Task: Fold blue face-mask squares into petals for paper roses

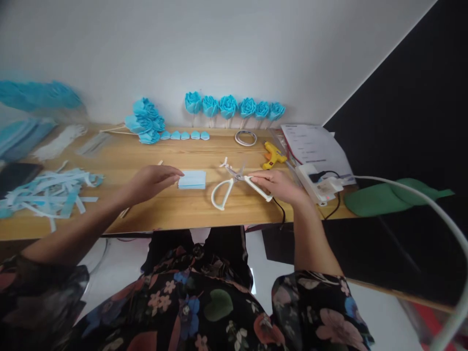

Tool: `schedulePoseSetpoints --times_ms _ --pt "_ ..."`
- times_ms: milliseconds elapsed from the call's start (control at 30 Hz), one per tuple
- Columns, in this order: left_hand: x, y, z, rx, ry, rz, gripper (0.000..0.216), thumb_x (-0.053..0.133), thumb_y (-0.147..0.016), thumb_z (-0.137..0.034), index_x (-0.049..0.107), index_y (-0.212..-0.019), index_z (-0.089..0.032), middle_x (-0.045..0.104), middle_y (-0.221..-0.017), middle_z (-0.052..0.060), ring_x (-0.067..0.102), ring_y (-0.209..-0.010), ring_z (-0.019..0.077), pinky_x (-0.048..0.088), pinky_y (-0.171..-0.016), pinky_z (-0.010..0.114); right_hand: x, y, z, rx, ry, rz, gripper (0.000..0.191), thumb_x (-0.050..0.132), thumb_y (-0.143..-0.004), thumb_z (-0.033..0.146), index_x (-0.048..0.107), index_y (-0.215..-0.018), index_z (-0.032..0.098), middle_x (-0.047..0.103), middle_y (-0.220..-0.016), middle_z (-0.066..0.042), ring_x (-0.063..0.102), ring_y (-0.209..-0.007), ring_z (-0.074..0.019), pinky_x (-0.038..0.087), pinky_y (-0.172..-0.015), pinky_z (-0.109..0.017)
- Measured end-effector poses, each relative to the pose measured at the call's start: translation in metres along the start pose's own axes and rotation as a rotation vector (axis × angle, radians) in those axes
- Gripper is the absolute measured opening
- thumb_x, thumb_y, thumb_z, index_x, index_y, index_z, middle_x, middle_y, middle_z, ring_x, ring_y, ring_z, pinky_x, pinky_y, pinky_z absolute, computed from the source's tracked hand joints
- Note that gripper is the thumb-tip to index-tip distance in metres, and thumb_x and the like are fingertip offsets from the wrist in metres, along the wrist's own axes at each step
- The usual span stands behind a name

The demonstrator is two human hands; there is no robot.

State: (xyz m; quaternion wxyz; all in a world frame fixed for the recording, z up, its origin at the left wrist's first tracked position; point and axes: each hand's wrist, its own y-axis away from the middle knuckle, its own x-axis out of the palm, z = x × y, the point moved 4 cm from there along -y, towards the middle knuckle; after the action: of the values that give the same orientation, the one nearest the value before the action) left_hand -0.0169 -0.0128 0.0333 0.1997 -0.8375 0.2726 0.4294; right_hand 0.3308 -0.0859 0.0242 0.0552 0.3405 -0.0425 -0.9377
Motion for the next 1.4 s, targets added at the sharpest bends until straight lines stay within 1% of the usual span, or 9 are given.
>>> schedulePoseSetpoints --times_ms 100,200,300,467,700,900,1100,1233,1400 --pt "0.007 -0.021 -0.001 0.053 -0.130 0.048 0.032 0.045 -0.095 -0.032 0.074 -0.103 -0.020 0.077 -0.106 0.007 0.068 -0.095 0.0220 0.046 -0.079 0.030 0.004 -0.015 0.002 -0.036 0.120 0.089 0.029 0.061 -0.090 0.045 0.080 -0.106 0.030 0.069 -0.061 0.003 0.053 -0.053 -0.0121 0.035 -0.051 -0.025" --pt "0.014 -0.039 -0.001 0.085 -0.264 0.091 0.030 0.048 -0.095 -0.031 0.073 -0.107 -0.019 0.075 -0.108 0.009 0.067 -0.099 0.0234 0.047 -0.084 0.031 0.015 -0.034 0.005 -0.103 0.237 0.078 0.023 0.063 -0.091 0.041 0.081 -0.101 0.032 0.080 -0.086 0.002 0.064 -0.066 -0.0148 0.042 -0.061 -0.026" --pt "0.021 -0.046 0.003 0.110 -0.343 0.139 0.032 0.051 -0.096 -0.035 0.070 -0.115 -0.017 0.073 -0.111 0.011 0.065 -0.105 0.0258 0.047 -0.087 0.034 0.023 -0.046 0.004 -0.120 0.316 0.022 0.022 0.064 -0.091 0.039 0.080 -0.105 0.032 0.081 -0.102 0.000 0.071 -0.082 -0.0199 0.046 -0.069 -0.029" --pt "0.031 -0.043 0.017 0.133 -0.320 0.160 0.033 0.054 -0.095 -0.035 0.067 -0.120 -0.018 0.070 -0.114 0.011 0.064 -0.107 0.0265 0.047 -0.091 0.035 0.029 -0.044 0.004 -0.113 0.372 -0.029 0.024 0.062 -0.093 0.041 0.081 -0.103 0.030 0.082 -0.094 -0.001 0.072 -0.080 -0.0213 0.044 -0.065 -0.029" --pt "0.036 -0.036 0.023 0.190 -0.262 0.100 0.030 0.055 -0.095 -0.035 0.068 -0.117 -0.019 0.068 -0.111 0.011 0.062 -0.107 0.0272 0.047 -0.093 0.038 0.038 -0.029 0.010 -0.103 0.472 -0.203 0.027 0.056 -0.097 0.041 0.080 -0.101 0.029 0.080 -0.099 -0.005 0.071 -0.088 -0.0244 0.046 -0.071 -0.032" --pt "0.040 -0.033 0.024 0.221 -0.247 0.070 0.028 0.060 -0.094 -0.033 0.069 -0.116 -0.019 0.067 -0.110 0.011 0.061 -0.104 0.0265 0.047 -0.093 0.039 0.039 -0.020 0.041 -0.187 0.514 -0.305 0.025 0.055 -0.097 0.034 0.078 -0.101 0.026 0.073 -0.111 -0.009 0.064 -0.101 -0.0278 0.046 -0.083 -0.038" --pt "0.039 -0.029 0.026 0.274 -0.211 0.072 0.030 0.062 -0.093 -0.033 0.070 -0.117 -0.016 0.066 -0.110 0.013 0.060 -0.103 0.0268 0.046 -0.092 0.040 0.076 -0.043 0.081 -0.305 0.316 -0.068 0.026 0.051 -0.100 0.032 0.076 -0.100 0.024 0.074 -0.102 -0.005 0.067 -0.095 -0.0217 0.047 -0.083 -0.034" --pt "0.036 -0.029 0.025 0.269 -0.180 0.111 0.031 0.064 -0.092 -0.032 0.069 -0.120 -0.021 0.066 -0.112 0.011 0.060 -0.106 0.0260 0.046 -0.094 0.039 0.097 -0.068 0.096 -0.255 0.446 0.006 0.026 0.052 -0.100 0.029 0.075 -0.093 0.021 0.072 -0.096 -0.006 0.065 -0.089 -0.0205 0.044 -0.078 -0.033" --pt "0.033 -0.029 0.025 0.242 -0.146 0.090 0.043 0.061 -0.093 -0.037 0.061 -0.133 -0.022 0.065 -0.119 0.012 0.060 -0.110 0.0271 0.046 -0.097 0.040 0.106 -0.088 0.100 -0.190 0.564 0.091 0.025 0.061 -0.095 0.041 0.074 -0.093 0.019 0.072 -0.094 -0.008 0.064 -0.085 -0.0210 0.037 -0.069 -0.031"
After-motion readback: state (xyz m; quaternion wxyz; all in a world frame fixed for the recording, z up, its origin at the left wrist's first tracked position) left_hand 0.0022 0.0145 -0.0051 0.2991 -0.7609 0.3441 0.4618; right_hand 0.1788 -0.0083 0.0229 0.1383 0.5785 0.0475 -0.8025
